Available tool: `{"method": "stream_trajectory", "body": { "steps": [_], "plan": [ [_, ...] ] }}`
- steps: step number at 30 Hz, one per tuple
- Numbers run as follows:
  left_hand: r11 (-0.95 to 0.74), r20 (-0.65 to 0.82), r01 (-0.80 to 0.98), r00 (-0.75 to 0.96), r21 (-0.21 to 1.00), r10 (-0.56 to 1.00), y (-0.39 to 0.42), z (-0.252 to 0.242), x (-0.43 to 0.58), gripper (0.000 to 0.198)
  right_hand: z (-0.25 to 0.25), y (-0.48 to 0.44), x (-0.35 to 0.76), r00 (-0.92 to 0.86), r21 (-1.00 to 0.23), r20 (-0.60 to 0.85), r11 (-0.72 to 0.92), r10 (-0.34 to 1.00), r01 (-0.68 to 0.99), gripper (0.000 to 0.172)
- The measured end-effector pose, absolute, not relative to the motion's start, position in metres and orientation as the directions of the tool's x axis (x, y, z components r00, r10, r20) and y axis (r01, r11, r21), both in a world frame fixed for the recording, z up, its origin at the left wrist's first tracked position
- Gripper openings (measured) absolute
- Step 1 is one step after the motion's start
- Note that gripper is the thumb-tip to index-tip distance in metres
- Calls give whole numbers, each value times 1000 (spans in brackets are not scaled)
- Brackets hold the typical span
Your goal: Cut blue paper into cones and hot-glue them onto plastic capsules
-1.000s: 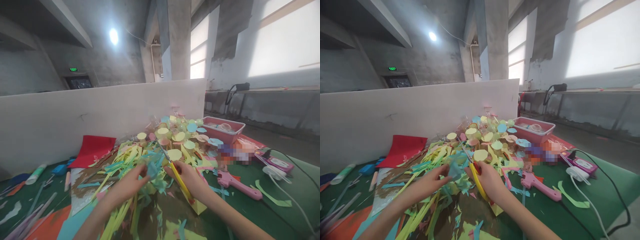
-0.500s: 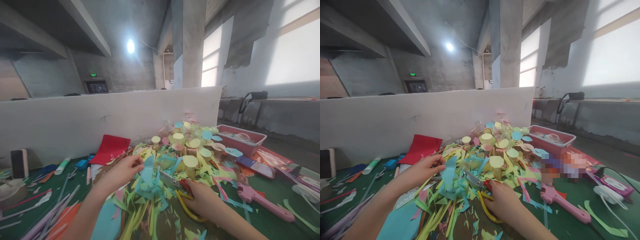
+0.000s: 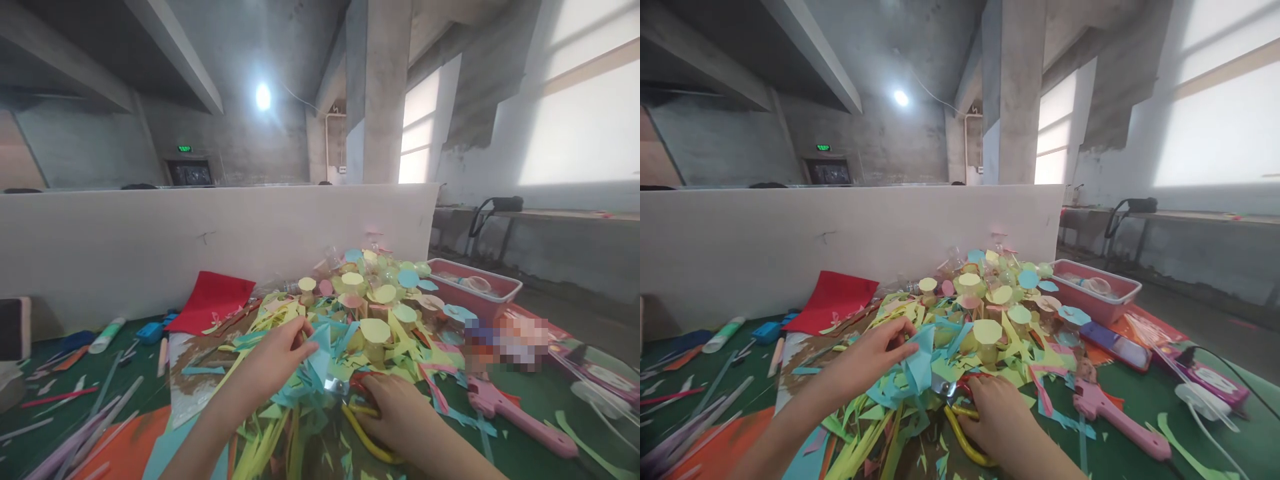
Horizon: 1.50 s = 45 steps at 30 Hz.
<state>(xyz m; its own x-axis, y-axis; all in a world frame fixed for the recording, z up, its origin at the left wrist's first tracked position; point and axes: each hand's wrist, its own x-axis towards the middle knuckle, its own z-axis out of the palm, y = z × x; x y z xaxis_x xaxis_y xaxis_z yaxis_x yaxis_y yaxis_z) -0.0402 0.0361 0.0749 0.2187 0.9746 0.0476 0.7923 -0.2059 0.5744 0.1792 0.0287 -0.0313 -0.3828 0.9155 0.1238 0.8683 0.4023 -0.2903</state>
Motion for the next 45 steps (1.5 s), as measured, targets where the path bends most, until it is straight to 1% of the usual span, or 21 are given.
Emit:
{"method": "stream_trajectory", "body": {
  "steps": [5, 9, 11, 12, 14, 15, 17, 18, 21, 22, 24, 26, 30, 32, 34, 36, 38, 40, 42, 45],
  "plan": [
    [-188, 71, 811, 179, 555, 981, 37, 73, -37, 16, -27, 26, 179, -391, -304, 84, 397, 917, 866, 19],
    [-180, 68, 801, 173, 571, 983, 40, 67, -37, 15, -26, 27, 177, -414, -276, 70, 417, 907, 866, 24],
    [-180, 80, 805, 164, 565, 983, 42, 64, -38, 13, -26, 28, 176, -416, -250, 73, 421, 906, 872, 21],
    [-180, 89, 810, 157, 558, 984, 43, 63, -40, 13, -25, 29, 176, -412, -237, 84, 420, 907, 876, 19],
    [-173, 103, 819, 139, 547, 985, 44, 61, -41, 12, -24, 30, 177, -391, -227, 133, 413, 910, 882, 23],
    [-169, 103, 819, 135, 549, 985, 44, 61, -40, 13, -23, 31, 177, -379, -244, 168, 411, 910, 878, 25],
    [-168, 89, 811, 143, 561, 986, 45, 59, -36, 14, -22, 30, 177, -368, -333, 240, 432, 898, 838, 21],
    [-178, 83, 803, 159, 569, 984, 45, 57, -33, 14, -23, 30, 177, -365, -397, 264, 445, 893, 803, 25],
    [-214, 70, 777, 214, 592, 974, 44, 50, -18, 14, -28, 28, 174, -364, -579, 262, 447, 894, 682, 64],
    [-226, 71, 767, 230, 600, 971, 44, 47, -13, 14, -30, 28, 173, -371, -615, 249, 442, 895, 653, 74],
    [-243, 71, 746, 255, 620, 964, 44, 42, -5, 14, -34, 28, 172, -387, -644, 239, 443, 891, 624, 82],
    [-259, 74, 717, 279, 647, 957, 43, 38, 0, 15, -35, 30, 172, -405, -642, 248, 462, 880, 611, 82],
    [-281, 76, 645, 326, 711, 942, 41, 39, 4, 17, -37, 33, 174, -404, -639, 300, 496, 864, 587, 71],
    [-282, 74, 629, 336, 724, 939, 39, 42, 4, 17, -38, 34, 175, -387, -665, 304, 484, 871, 568, 69],
    [-280, 66, 629, 341, 726, 938, 37, 45, 4, 17, -38, 35, 176, -368, -730, 286, 450, 885, 514, 67],
    [-280, 55, 629, 352, 725, 934, 35, 46, 4, 17, -37, 36, 176, -328, -817, 268, 394, 906, 421, 60],
    [-284, 49, 632, 363, 721, 931, 35, 46, 3, 19, -36, 38, 176, -283, -898, 255, 335, 925, 286, 48],
    [-286, 46, 644, 362, 710, 931, 36, 45, 1, 22, -35, 42, 177, -239, -945, 256, 295, 937, 141, 40],
    [-281, 36, 658, 359, 698, 933, 37, 44, 0, 26, -34, 46, 177, -210, -966, 248, 257, 946, 16, 40],
    [-270, 7, 681, 362, 680, 932, 37, 45, -1, 31, -32, 50, 176, -228, -980, 178, 151, 957, -132, 53]
  ]
}}
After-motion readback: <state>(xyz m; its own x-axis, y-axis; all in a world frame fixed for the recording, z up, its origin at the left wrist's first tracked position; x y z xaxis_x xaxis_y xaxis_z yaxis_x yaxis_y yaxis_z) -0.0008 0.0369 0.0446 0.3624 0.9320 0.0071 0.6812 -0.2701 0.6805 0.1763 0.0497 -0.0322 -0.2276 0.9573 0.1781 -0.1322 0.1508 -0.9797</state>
